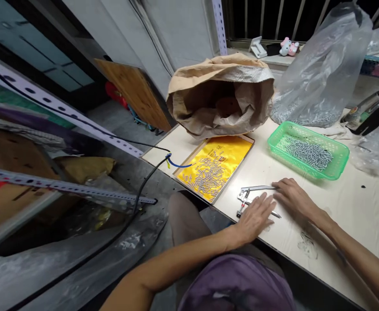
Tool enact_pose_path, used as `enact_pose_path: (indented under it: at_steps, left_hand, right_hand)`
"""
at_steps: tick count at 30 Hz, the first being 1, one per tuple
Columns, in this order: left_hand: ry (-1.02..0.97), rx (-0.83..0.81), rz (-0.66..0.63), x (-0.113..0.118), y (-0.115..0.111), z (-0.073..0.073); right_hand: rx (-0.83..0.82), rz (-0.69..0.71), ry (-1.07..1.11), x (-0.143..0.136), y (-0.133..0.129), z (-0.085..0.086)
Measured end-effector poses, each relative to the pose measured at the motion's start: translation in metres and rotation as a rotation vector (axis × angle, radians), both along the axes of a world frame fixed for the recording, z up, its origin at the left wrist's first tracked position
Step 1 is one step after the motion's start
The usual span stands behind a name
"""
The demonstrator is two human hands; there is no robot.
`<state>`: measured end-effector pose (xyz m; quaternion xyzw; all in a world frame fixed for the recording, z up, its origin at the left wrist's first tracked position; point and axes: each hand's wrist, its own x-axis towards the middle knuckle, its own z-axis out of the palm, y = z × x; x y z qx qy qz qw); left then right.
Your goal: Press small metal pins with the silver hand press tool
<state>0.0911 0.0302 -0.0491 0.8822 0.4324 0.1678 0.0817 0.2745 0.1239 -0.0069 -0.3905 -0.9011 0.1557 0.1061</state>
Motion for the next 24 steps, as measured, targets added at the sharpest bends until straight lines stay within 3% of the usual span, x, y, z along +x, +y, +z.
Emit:
enact_pose_path:
  at_steps: [4,7,12,15,20,24]
  left_hand:
    - [-0.059,-0.011,-0.055,0.006,-0.01,0.001]
    - [-0.077,-0.029,-0.048,0.007,-0.009,0.004]
    - [-0.002,-0.096,-0.074,0.009,-0.007,-0.001]
    - [0.025,-0.055,-0.081,0.01,-0.008,-0.004]
    - [0.055,-0.026,-0.052,0.01,-0.01,-0.006]
    - [0.075,-0.029,-0.082,0.011,-0.01,-0.008]
  right_hand:
    - [0.029,-0.057,-0.062,-0.013,0.02,0.001]
    - [0.067,-0.047,-0.15,-0.035,0.019,0.011]
    - [0.062,0.417,-0.171,-0.084,-0.013,0.018]
    - [0.091,0.556,-0.219,-0.102,-0.022,0.009]
    - [0.118,0.571,-0.188,-0.116,-0.018,-0.006]
    - [0.112,0.489,-0.024,-0.126,-0.02,-0.003]
